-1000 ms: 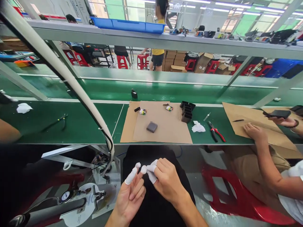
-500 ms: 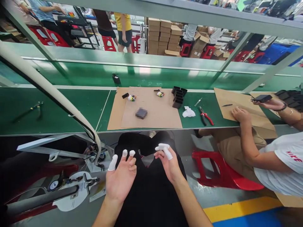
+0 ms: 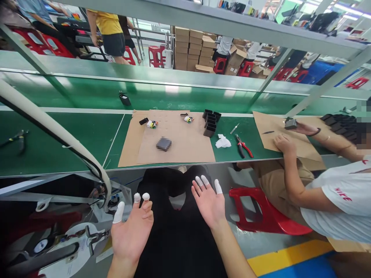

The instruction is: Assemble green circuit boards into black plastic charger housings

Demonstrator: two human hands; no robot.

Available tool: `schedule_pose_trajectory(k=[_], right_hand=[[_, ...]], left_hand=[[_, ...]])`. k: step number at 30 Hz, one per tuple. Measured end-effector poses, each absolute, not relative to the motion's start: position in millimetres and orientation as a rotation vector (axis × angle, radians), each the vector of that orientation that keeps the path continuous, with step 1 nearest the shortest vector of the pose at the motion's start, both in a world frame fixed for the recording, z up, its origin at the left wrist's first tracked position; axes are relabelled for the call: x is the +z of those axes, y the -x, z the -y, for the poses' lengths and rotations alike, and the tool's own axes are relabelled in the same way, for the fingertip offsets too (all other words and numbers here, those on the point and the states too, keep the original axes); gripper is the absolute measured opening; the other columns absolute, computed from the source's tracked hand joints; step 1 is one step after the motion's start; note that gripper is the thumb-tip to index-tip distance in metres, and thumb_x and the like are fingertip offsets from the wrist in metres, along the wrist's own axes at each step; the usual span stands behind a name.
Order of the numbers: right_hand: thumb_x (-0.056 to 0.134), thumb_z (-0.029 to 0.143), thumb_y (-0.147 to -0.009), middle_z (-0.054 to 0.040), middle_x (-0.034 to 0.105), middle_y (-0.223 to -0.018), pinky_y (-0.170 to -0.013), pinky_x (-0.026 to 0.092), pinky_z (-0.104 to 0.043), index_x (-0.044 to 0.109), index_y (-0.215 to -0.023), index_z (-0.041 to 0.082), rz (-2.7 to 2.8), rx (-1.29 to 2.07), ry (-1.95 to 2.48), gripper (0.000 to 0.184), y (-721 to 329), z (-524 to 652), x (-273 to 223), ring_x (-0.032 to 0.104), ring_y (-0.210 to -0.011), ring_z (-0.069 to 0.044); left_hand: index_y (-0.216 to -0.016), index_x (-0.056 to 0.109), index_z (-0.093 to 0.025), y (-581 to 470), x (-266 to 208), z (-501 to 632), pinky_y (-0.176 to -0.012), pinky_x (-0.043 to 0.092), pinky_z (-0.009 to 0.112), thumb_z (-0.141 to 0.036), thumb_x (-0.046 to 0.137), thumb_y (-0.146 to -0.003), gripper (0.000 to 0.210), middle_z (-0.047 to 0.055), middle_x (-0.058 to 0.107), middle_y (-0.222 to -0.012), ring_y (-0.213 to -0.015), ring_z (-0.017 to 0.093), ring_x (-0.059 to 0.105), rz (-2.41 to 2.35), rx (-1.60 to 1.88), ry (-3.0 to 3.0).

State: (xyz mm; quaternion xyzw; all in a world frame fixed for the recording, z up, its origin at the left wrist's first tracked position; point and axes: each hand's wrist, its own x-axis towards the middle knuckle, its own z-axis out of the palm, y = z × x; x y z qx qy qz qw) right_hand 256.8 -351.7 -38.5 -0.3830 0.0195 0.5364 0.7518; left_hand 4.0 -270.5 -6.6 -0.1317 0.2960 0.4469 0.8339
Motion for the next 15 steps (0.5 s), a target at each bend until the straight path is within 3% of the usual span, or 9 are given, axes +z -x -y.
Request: schedule_pose_trajectory(k=[8,12,15], right_hand=[[0.057,0.061,-0.105,-0.0052,0.081,-0.121,-0.117,0.058,-0.054,0.080,-0.113,0.029,-0.007,1.150,0.838,0.040,-256.4,341.8,-32.4,0.076,-0.118,-0.028],[0.064,0.059,-0.103,-0.0067,0.079,-0.119,-0.110,0.060,-0.054,0.081,-0.114,0.031,0.194,1.031,0.930,0.035,-259.2,330.7,-26.1,0.075,-0.111,-0.029],[0.072,0.056,-0.100,-0.0090,0.080,-0.114,-0.107,0.059,-0.051,0.082,-0.113,0.029,0.440,0.867,1.096,0.032,-273.5,304.8,-24.6,0.075,-0.107,-0.030]], left_hand=[[-0.109,0.076,-0.021,-13.3,-4.3,258.7,-0.064,0.055,0.027,-0.039,0.057,-0.103,0.027,0.009,0.071,-0.103,-0.081,0.019,0.065,-0.676,0.975,0.090],[-0.100,0.077,-0.022,-25.5,-6.7,253.3,-0.072,0.056,0.031,-0.046,0.078,-0.094,0.025,0.007,0.070,-0.096,-0.080,0.020,0.064,-0.823,1.083,-0.510],[-0.098,0.076,-0.024,-39.2,-5.0,223.2,-0.084,0.056,0.034,-0.040,0.088,-0.087,0.023,0.005,0.071,-0.097,-0.086,0.022,0.067,-1.012,1.137,-0.999]])
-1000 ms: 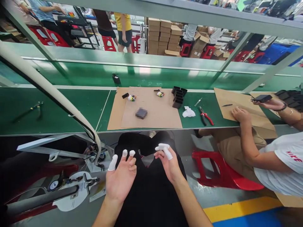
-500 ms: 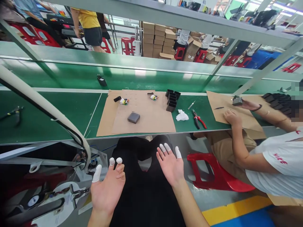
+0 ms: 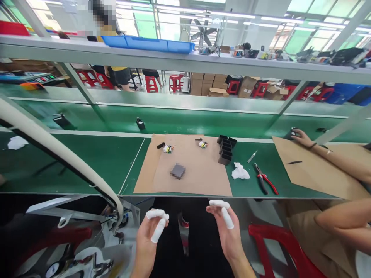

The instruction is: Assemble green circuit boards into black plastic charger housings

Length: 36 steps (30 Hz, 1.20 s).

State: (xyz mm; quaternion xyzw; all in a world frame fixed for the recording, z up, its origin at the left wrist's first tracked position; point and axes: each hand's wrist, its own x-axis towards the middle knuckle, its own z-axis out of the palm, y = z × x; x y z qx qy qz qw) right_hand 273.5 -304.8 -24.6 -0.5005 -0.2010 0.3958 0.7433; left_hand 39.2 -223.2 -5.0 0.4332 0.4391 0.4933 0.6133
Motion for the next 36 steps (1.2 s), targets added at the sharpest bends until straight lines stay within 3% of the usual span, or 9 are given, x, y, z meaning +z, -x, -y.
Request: schedule_pose_trajectory(k=[4,7,10,14,18,23,27,32,36], right_hand=[[0.081,0.053,-0.094,-0.0102,0.080,-0.112,-0.102,0.058,-0.049,0.082,-0.109,0.026,0.763,0.617,1.356,0.030,-303.6,250.4,-29.4,0.074,-0.103,-0.030],[0.077,0.053,-0.097,-0.0101,0.078,-0.116,-0.103,0.057,-0.048,0.080,-0.113,0.026,0.968,0.465,1.490,0.031,-319.8,208.2,-30.0,0.072,-0.108,-0.030],[0.072,0.048,-0.101,-0.0096,0.076,-0.117,-0.100,0.057,-0.045,0.078,-0.116,0.025,1.104,0.405,1.561,0.029,-322.0,169.7,-22.0,0.071,-0.107,-0.028],[0.060,0.044,-0.108,-0.0094,0.075,-0.114,-0.096,0.058,-0.042,0.072,-0.120,0.023,1.332,0.353,1.609,0.027,-309.4,107.6,-2.7,0.071,-0.104,-0.026],[0.063,0.038,-0.105,-0.0091,0.075,-0.121,-0.100,0.057,-0.040,0.071,-0.122,0.023,1.537,0.433,1.603,0.024,-288.9,22.6,11.1,0.072,-0.108,-0.024],[0.093,0.036,-0.077,-0.0106,0.071,-0.119,-0.107,0.051,-0.044,0.075,-0.116,0.020,1.701,0.505,1.673,0.046,-262.4,-64.7,11.6,0.067,-0.116,-0.031],[0.095,0.030,-0.069,-0.0071,0.070,-0.098,-0.101,0.052,-0.041,0.075,-0.092,0.018,1.643,0.599,1.648,0.033,-253.3,-82.2,12.3,0.068,-0.101,-0.027],[0.074,0.063,-0.089,-0.0088,0.075,-0.095,-0.086,0.059,-0.042,0.074,-0.107,0.018,1.378,0.755,1.451,0.048,-261.4,-28.5,34.6,0.070,-0.084,-0.025],[0.060,0.081,-0.094,-0.0103,0.078,-0.113,-0.093,0.064,-0.050,0.069,-0.131,0.026,1.173,0.883,1.222,0.067,-270.1,68.1,65.7,0.077,-0.093,-0.027]], left_hand=[[-0.112,0.074,-0.025,-68.9,1.4,146.5,-0.099,0.052,0.041,-0.036,0.086,-0.088,0.028,0.008,0.069,-0.109,-0.101,0.027,0.067,-1.148,1.127,-1.606],[-0.133,0.067,-0.023,-97.3,-3.0,89.2,-0.110,0.048,0.055,-0.041,0.092,-0.078,0.063,0.014,0.064,-0.130,-0.124,0.038,0.063,-1.231,1.018,-1.780],[-0.128,0.070,-0.021,-115.2,-16.8,53.6,-0.113,0.045,0.064,-0.033,0.094,-0.068,0.066,0.013,0.065,-0.126,-0.127,0.043,0.061,-1.244,0.979,-1.791],[-0.121,0.071,-0.022,-109.5,-34.3,37.6,-0.105,0.055,0.055,-0.030,0.086,-0.077,0.047,0.008,0.067,-0.115,-0.113,0.033,0.069,-1.165,1.051,-1.705],[-0.133,0.061,-0.022,-93.3,-43.7,35.0,-0.103,0.061,0.048,-0.039,0.081,-0.087,0.053,0.010,0.071,-0.123,-0.114,0.028,0.074,-1.092,1.209,-1.502],[-0.136,0.061,-0.020,-89.9,-49.6,33.7,-0.105,0.063,0.049,-0.037,0.085,-0.083,0.060,0.014,0.072,-0.131,-0.119,0.029,0.076,-1.014,1.302,-1.350],[-0.138,0.061,-0.019,-90.2,-46.6,35.0,-0.109,0.062,0.051,-0.035,0.084,-0.083,0.062,0.016,0.071,-0.134,-0.122,0.030,0.075,-0.981,1.344,-1.297],[-0.139,0.063,-0.021,-72.6,-16.2,60.4,-0.114,0.060,0.048,-0.026,0.087,-0.078,0.065,0.017,0.069,-0.142,-0.130,0.031,0.072,-0.907,1.328,-1.297],[-0.147,0.061,-0.026,-48.1,29.3,101.0,-0.117,0.058,0.047,-0.013,0.086,-0.077,0.076,0.015,0.067,-0.145,-0.136,0.032,0.070,-0.732,1.218,-1.437]])
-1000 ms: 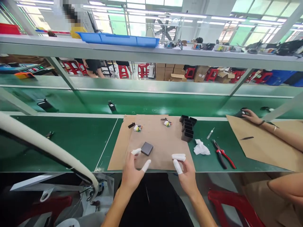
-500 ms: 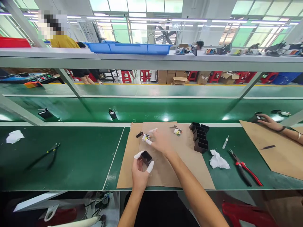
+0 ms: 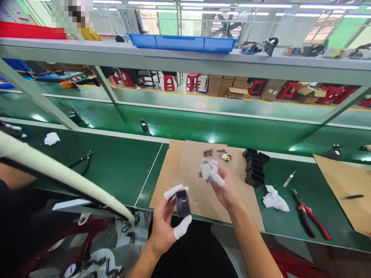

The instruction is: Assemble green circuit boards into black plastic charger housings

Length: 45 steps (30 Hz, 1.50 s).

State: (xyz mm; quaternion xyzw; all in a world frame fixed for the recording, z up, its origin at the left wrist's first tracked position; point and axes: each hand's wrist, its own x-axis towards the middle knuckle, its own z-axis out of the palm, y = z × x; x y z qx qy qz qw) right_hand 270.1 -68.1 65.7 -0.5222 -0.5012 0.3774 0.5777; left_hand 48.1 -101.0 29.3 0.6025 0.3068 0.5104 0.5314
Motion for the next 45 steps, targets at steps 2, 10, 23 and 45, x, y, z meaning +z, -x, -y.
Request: schedule_pose_trajectory(k=[2,10,23,45], right_hand=[[0.082,0.071,-0.084,-0.0108,0.078,-0.120,-0.096,0.065,-0.050,0.075,-0.125,0.029,0.963,1.003,0.979,0.060,-271.9,116.6,78.0,0.078,-0.100,-0.030],[0.098,0.059,-0.071,-0.0136,0.078,-0.125,-0.097,0.067,-0.052,0.075,-0.130,0.029,0.917,1.030,0.825,0.071,-277.4,219.8,84.8,0.079,-0.110,-0.038],[0.093,0.036,-0.086,-0.0096,0.081,-0.116,-0.085,0.068,-0.045,0.073,-0.132,0.035,1.419,0.968,0.800,0.050,-285.2,242.8,139.7,0.079,-0.097,-0.030],[0.099,0.024,-0.078,-0.0068,0.076,-0.109,-0.080,0.062,-0.043,0.072,-0.137,0.039,1.508,0.910,0.874,0.067,-271.6,241.4,127.9,0.072,-0.091,-0.028]], left_hand=[[-0.152,0.059,-0.028,-40.1,49.0,119.1,-0.118,0.058,0.047,-0.011,0.085,-0.077,0.081,0.015,0.067,-0.145,-0.135,0.033,0.070,-0.673,1.223,-1.484],[-0.158,0.054,-0.031,-43.1,74.4,170.3,-0.117,0.059,0.047,-0.009,0.088,-0.072,0.095,0.013,0.070,-0.143,-0.133,0.034,0.072,-0.615,1.213,-1.566],[-0.152,0.061,-0.030,-55.0,102.3,197.7,-0.105,0.064,0.055,-0.016,0.090,-0.076,0.083,0.015,0.070,-0.137,-0.124,0.037,0.071,-0.612,1.176,-1.800],[-0.156,0.058,-0.030,-49.8,98.3,200.5,-0.102,0.062,0.038,-0.005,0.089,-0.067,0.098,0.009,0.066,-0.136,-0.121,0.028,0.070,-0.613,1.212,-1.931]])
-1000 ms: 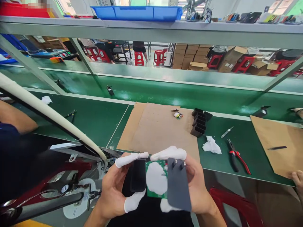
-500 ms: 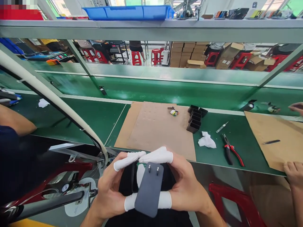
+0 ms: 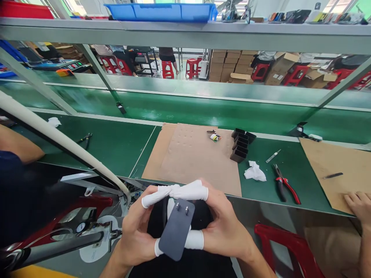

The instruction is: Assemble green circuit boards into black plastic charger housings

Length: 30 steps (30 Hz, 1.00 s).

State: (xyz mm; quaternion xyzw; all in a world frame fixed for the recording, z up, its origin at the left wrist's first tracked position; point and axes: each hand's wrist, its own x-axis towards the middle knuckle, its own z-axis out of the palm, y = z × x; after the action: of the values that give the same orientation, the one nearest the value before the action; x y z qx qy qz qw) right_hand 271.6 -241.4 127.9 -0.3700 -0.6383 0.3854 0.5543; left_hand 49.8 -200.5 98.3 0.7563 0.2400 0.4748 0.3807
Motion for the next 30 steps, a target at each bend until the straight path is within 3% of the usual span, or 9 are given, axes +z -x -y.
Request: schedule_pose_trajectory(k=[8,16,22,27,30], right_hand=[[0.093,0.016,-0.080,-0.0065,0.076,-0.107,-0.078,0.061,-0.043,0.071,-0.139,0.037,1.561,0.915,0.909,0.066,-269.1,239.7,125.4,0.073,-0.096,-0.030],[0.098,0.017,-0.076,-0.0077,0.071,-0.126,-0.092,0.062,-0.044,0.071,-0.133,0.037,1.586,0.921,0.956,0.066,-264.0,235.1,127.5,0.069,-0.110,-0.030],[0.091,0.014,-0.080,-0.0060,0.070,-0.119,-0.086,0.061,-0.042,0.069,-0.130,0.035,1.596,0.965,1.036,0.058,-261.9,234.3,127.6,0.069,-0.102,-0.028],[0.093,0.026,-0.083,-0.0093,0.066,-0.131,-0.098,0.062,-0.046,0.069,-0.136,0.036,1.643,0.916,1.119,0.059,-260.1,233.2,123.8,0.067,-0.118,-0.031],[0.098,0.039,-0.080,-0.0102,0.065,-0.134,-0.102,0.062,-0.046,0.068,-0.138,0.036,1.634,0.900,1.123,0.066,-259.4,231.3,120.0,0.066,-0.122,-0.032]], left_hand=[[-0.154,0.059,-0.031,-45.6,95.3,196.7,-0.100,0.063,0.038,-0.008,0.088,-0.069,0.093,0.009,0.068,-0.134,-0.118,0.028,0.071,-0.610,1.215,-1.902],[-0.151,0.061,-0.028,-44.7,87.7,196.1,-0.096,0.064,0.040,-0.008,0.084,-0.069,0.087,0.010,0.066,-0.128,-0.113,0.028,0.070,-0.623,1.226,-1.869],[-0.146,0.063,-0.027,-47.7,85.8,196.5,-0.088,0.065,0.040,-0.007,0.079,-0.069,0.082,0.011,0.064,-0.123,-0.107,0.028,0.070,-0.685,1.240,-1.854],[-0.144,0.064,-0.029,-50.5,81.4,194.8,-0.087,0.064,0.038,-0.007,0.079,-0.068,0.080,0.009,0.064,-0.119,-0.104,0.025,0.069,-0.704,1.257,-1.841],[-0.140,0.067,-0.029,-54.4,72.4,197.5,-0.084,0.065,0.035,-0.018,0.089,-0.071,0.073,0.008,0.066,-0.115,-0.099,0.024,0.070,-0.675,1.240,-1.660]])
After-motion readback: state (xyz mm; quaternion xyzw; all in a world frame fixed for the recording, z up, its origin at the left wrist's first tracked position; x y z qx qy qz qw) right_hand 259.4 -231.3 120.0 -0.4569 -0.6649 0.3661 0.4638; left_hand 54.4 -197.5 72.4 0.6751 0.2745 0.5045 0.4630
